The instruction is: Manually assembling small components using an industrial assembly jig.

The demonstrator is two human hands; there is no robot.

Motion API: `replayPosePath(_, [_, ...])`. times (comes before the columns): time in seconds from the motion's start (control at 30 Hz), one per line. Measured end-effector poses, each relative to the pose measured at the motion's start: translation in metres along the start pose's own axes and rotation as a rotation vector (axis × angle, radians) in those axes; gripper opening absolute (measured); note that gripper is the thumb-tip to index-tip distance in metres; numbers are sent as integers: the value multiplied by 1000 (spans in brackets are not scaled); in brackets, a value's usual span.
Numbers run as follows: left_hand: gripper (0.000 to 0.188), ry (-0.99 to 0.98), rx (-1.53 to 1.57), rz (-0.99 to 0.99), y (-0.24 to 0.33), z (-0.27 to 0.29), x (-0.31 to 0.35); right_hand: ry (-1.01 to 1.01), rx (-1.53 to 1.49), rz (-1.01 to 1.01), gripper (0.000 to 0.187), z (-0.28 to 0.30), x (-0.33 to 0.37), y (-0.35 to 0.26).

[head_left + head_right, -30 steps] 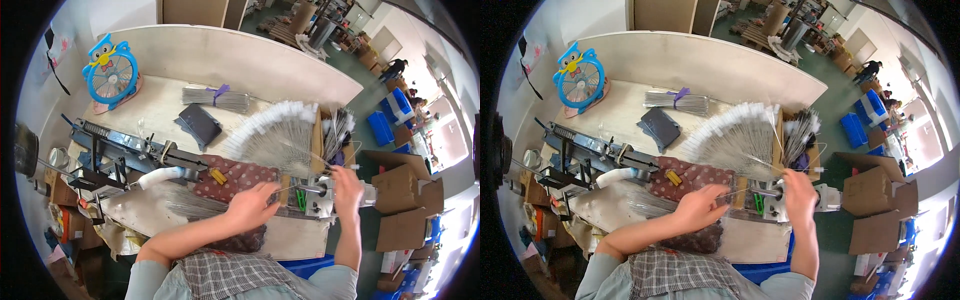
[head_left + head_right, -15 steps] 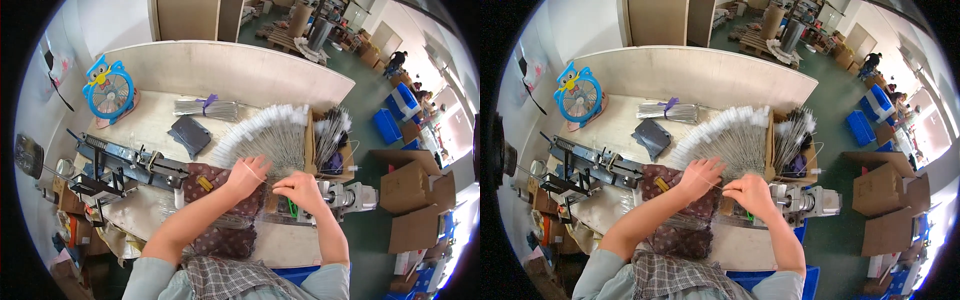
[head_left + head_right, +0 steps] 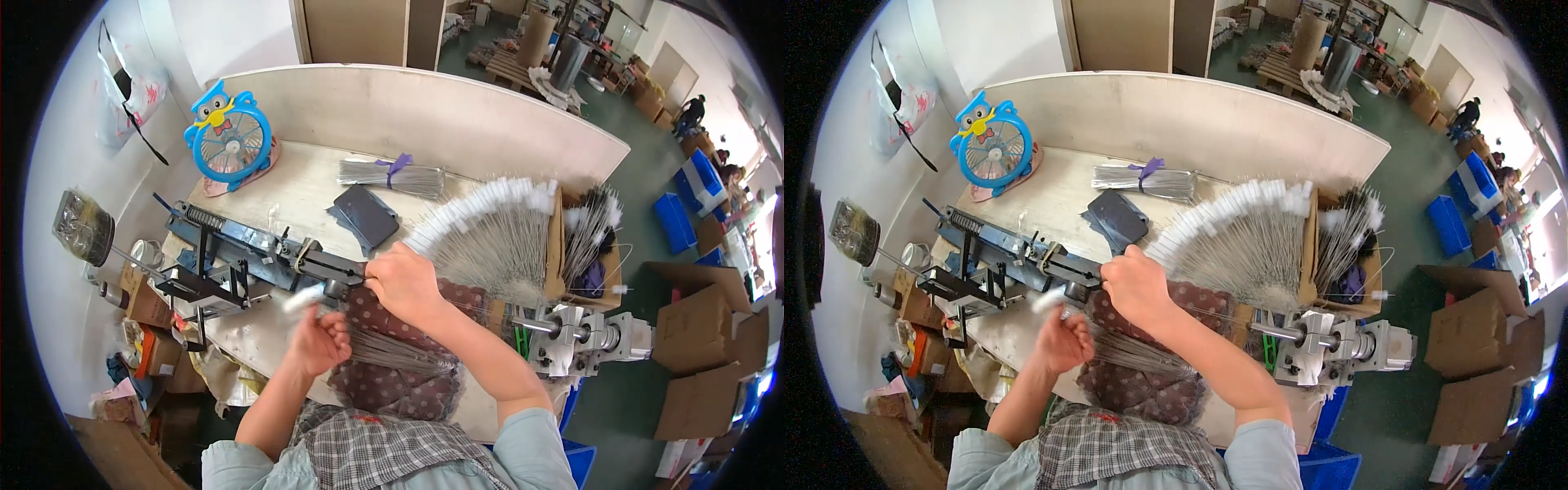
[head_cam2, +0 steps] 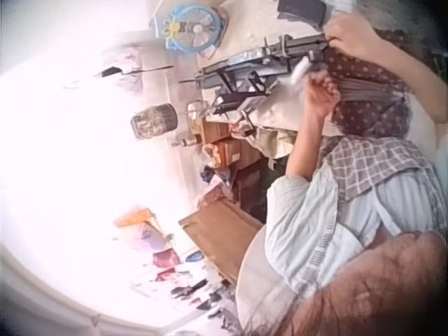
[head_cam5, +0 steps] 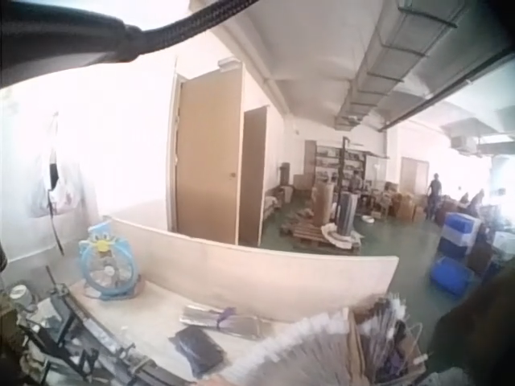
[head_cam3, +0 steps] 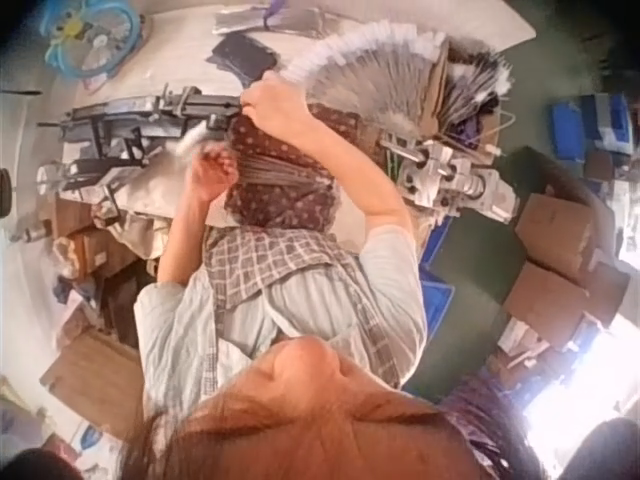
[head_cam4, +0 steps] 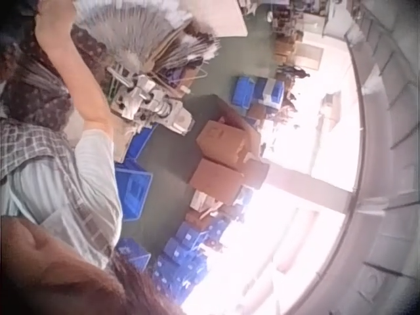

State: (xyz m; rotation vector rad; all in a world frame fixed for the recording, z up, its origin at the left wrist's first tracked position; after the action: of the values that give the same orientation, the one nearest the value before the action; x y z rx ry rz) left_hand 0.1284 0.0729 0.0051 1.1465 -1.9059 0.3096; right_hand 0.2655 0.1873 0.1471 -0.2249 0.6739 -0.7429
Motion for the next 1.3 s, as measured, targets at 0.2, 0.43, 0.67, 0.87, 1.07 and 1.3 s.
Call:
replayPosePath(0.2, [56, 3, -257, -461, 29, -58, 33, -130, 101, -70, 11, -12, -3, -2])
replayPosePath(0.43, [46, 331, -1459, -795, 35, -67, 16, -168, 97, -91, 12, -1, -3, -3])
replayPosePath(0.67, [23, -35, -426, -686, -9, -65, -8, 149, -16, -73, 15, 49, 52, -9])
replayPosePath(0.87, [8, 98, -1250, -899, 11, -74, 5, -86, -119, -177, 21, -12, 75, 7])
replayPosePath(1.07, [42, 138, -1168, -920, 32, -40, 14, -232, -48, -237, 21, -43, 66, 28])
replayPosePath(1.3, [21, 230, 50, -573, 101, 117, 42, -203, 19, -164, 21, -12, 71, 17])
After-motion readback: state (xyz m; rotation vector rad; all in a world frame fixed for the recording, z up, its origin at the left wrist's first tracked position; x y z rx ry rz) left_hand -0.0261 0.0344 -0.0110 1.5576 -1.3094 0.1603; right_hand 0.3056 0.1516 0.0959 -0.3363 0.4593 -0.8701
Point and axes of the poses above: each hand's wrist, its own x-axis away from the middle knuckle, its own z-axis out of the back of the hand, y = z × x, the point moved 6 cm from there along -x, towards the middle knuckle, and after that the axes turned 5 degrees about y, right-handed, at the moved point
